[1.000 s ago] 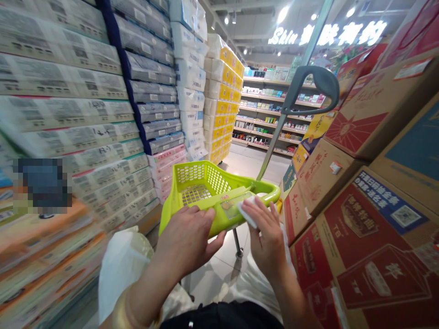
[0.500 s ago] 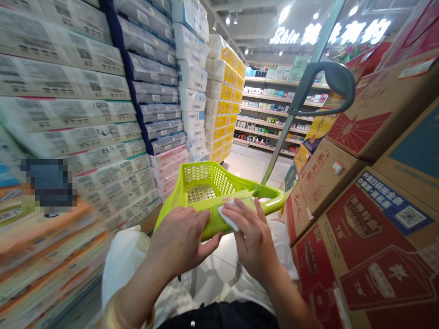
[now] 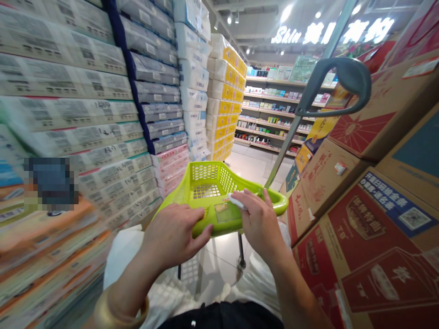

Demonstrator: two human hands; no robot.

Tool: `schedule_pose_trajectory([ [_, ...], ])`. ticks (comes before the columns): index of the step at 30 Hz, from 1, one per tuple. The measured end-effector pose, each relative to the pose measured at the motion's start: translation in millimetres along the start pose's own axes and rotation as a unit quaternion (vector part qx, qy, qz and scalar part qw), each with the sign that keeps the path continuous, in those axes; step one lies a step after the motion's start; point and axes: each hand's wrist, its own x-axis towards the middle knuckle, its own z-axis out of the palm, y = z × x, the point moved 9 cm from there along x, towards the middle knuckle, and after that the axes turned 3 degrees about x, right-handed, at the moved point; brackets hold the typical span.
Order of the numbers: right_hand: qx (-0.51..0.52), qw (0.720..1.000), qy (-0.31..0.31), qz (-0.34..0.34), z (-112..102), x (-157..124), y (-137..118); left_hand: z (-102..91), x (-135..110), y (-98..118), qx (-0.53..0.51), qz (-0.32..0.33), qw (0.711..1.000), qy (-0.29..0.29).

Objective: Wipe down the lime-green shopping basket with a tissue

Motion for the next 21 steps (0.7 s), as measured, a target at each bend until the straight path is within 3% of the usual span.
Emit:
schedule_pose_trajectory([
  [6, 0.054, 0.99, -0.076, -0.109, 12.4, -13.8, -29.6, 2.7, -1.3, -5.9, -0.019, 0.007, 1.0, 0.002],
  [12, -0.007, 0.999, 0.045, -0.018, -18.3, -26.9, 11.7, 6.5, -0.7, -17.4, -0.029, 0.0, 0.999, -0.019],
  [15, -0.011, 0.998, 0.037, -0.045, -19.7, -35.8, 10.0, 8.0, 0.0, -27.7, -0.051, -0.015, 0.998, -0.012],
  [18, -0.002, 0.997, 0.012, -0.079, -18.8, -43.8, 9.0, 3.0, -0.2, -38.8, -0.099, -0.015, 0.995, 0.029],
  [21, -0.03, 0.995, 0.092, -0.037, -37.9, -49.5, 31.5, -8.6, -2.2, -50.6, -0.14, -0.021, 0.985, 0.096],
])
